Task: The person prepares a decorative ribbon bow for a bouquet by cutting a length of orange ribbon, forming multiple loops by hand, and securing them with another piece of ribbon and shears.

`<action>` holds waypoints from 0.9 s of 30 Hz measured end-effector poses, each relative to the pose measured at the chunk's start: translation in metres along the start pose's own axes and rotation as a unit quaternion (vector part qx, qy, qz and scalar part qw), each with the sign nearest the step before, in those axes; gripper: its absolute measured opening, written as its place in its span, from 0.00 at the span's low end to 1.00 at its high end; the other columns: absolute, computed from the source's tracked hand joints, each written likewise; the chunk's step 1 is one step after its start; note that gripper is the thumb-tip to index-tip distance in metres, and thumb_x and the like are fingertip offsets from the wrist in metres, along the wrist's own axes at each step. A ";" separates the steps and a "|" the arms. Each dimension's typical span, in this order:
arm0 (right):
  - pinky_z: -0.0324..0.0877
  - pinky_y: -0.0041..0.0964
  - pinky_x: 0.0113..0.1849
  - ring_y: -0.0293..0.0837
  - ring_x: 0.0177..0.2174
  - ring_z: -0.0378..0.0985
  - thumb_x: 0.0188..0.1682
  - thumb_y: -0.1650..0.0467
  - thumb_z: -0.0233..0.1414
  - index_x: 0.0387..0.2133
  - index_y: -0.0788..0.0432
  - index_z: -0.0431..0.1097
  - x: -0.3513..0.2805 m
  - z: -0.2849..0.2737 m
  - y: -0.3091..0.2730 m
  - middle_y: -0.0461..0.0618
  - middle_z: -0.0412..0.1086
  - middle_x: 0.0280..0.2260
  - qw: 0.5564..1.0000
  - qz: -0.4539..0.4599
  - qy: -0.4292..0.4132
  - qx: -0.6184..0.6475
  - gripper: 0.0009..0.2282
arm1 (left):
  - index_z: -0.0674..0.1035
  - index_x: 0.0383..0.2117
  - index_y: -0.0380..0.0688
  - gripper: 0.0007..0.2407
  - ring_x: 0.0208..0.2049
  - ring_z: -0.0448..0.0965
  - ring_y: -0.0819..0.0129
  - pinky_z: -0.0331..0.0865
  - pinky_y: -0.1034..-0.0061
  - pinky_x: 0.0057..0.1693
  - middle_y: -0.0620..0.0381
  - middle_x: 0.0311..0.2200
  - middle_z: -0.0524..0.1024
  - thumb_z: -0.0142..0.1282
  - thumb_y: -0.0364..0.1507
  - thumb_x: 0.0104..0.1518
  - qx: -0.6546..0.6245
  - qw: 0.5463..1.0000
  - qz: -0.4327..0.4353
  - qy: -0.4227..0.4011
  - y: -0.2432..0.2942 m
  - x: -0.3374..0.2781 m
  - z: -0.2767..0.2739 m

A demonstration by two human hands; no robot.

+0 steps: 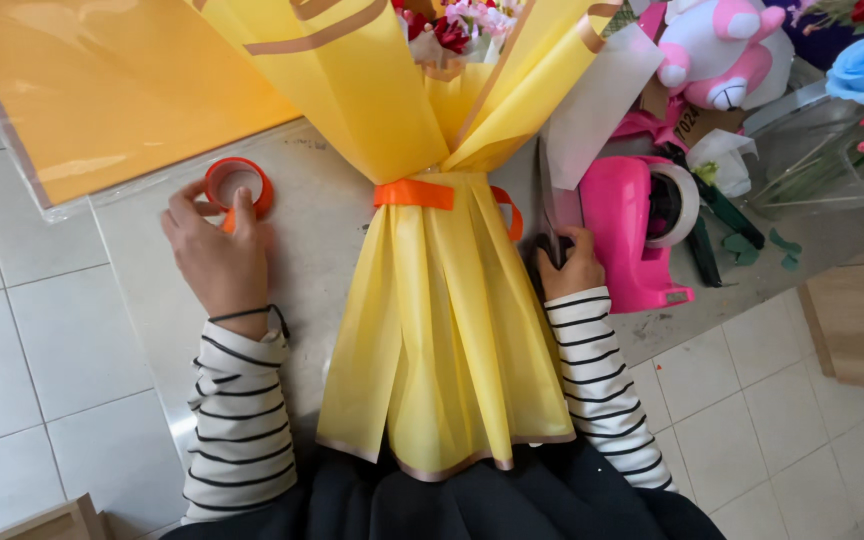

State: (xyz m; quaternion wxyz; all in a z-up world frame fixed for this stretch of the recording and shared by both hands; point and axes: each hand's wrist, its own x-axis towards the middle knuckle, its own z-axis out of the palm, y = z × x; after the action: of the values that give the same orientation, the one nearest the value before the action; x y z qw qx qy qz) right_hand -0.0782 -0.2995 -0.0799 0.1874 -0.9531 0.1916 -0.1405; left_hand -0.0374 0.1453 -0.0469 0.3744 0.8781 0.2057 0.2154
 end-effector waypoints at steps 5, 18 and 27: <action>0.77 0.56 0.39 0.62 0.37 0.82 0.46 0.64 0.67 0.51 0.47 0.71 -0.002 0.005 0.009 0.59 0.77 0.34 0.997 -0.058 -0.001 -0.044 0.20 | 0.48 0.73 0.52 0.52 0.56 0.76 0.30 0.73 0.31 0.57 0.43 0.63 0.58 0.84 0.36 0.49 0.030 0.998 -0.033 -0.042 0.024 0.012 -0.011; 0.72 0.51 0.55 0.59 0.53 0.76 0.55 0.48 0.59 0.68 0.59 0.57 0.032 -0.006 -0.038 0.65 0.69 0.55 0.921 0.111 -0.244 0.282 0.37 | 0.71 0.66 0.52 0.43 0.60 0.74 0.43 0.67 0.52 0.65 0.44 0.55 0.76 0.79 0.47 0.38 -0.168 0.939 -0.143 -0.264 0.002 0.007 -0.008; 0.65 0.58 0.60 0.64 0.62 0.66 0.44 0.44 0.60 0.72 0.65 0.45 0.062 -0.037 -0.183 0.71 0.59 0.64 0.816 0.180 -0.480 0.266 0.52 | 0.75 0.64 0.44 0.34 0.37 0.80 0.69 0.75 0.76 0.43 0.52 0.39 0.82 0.75 0.31 0.47 -0.466 0.723 -0.211 -0.464 0.062 -0.017 0.022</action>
State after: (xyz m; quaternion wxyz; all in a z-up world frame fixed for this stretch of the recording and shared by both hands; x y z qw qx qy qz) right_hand 0.0218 -0.1802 0.0406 0.5237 -0.7609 0.2009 0.3261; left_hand -0.0272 0.0844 -0.0187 0.8209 0.5170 0.0597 -0.2352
